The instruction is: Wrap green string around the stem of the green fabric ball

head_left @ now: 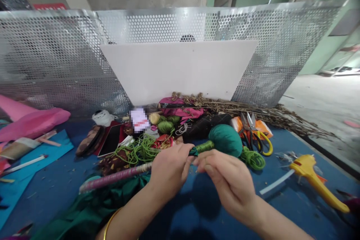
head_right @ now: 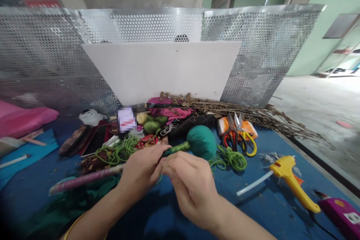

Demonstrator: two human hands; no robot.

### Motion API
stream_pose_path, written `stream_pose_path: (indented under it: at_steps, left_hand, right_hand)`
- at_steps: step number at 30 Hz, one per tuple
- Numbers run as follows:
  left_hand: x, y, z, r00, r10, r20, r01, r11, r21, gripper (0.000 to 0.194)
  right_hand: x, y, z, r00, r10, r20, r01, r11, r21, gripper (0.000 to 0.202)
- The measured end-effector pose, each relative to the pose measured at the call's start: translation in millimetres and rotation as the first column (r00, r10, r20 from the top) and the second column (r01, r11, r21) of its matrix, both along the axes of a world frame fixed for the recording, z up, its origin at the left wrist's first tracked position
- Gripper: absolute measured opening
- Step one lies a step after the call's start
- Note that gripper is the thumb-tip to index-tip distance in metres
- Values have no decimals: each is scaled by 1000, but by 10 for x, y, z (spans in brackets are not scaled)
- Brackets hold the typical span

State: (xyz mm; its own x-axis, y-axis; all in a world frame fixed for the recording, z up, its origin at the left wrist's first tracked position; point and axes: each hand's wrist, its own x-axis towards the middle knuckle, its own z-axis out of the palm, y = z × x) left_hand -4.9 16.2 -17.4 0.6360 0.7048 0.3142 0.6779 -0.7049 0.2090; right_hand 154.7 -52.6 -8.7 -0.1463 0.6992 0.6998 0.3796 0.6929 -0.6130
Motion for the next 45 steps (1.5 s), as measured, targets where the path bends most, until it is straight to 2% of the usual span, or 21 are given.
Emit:
stream_pose_path:
  at_steps: [5, 8, 10, 15, 20, 28, 33, 37, 41, 45]
  left_hand:
    - [1, -42, 27, 999, -54, 0, 54, 997, -56, 15]
    - [15, -68, 12, 995, -96, -26, 96, 995, -34, 14]
    - [30, -85, -6, 992, -121, -44, 122, 993, 9, 12]
    - [57, -98, -53, 977, -194, -85, 208, 957, 202, 12]
    - [63, -102, -79, 973, -207, -106, 231, 912, 339, 13]
    - [66, -129, -94, 974, -178, -138, 218, 904, 368, 15]
    - [84, -123, -62, 964, -219, -150, 261, 885, 386, 15]
    - [108, -132, -88, 961, -233, -152, 275, 872, 405, 19]
    - [116, -120, -119, 940, -267, -213, 336, 833, 438, 26]
    - [102, -117, -117, 927, -258, -270, 356, 831, 427, 27]
  right_hand:
    - [193, 58, 160, 990, -121, 74, 118, 992, 45, 18]
    - [226, 63, 180, 962, -209, 174, 197, 977, 85, 19]
    - [229, 60, 174, 946, -243, 217, 235, 970, 62, 20]
    - [241, 89, 106, 963, -236, 131, 249, 964, -97, 24]
    - [237, 117, 61, 963, -254, 91, 269, 939, -216, 25]
    - [184, 99, 65, 978, -197, 64, 206, 954, -216, 25]
    - [194, 118, 15, 966, -246, 75, 257, 917, -305, 25]
    - [211, 141, 24, 966, -237, 103, 259, 893, -367, 26]
    - [226, 155, 36, 962, -245, 120, 273, 882, -385, 26]
    - [219, 168, 21, 963, -245, 116, 271, 883, -384, 25]
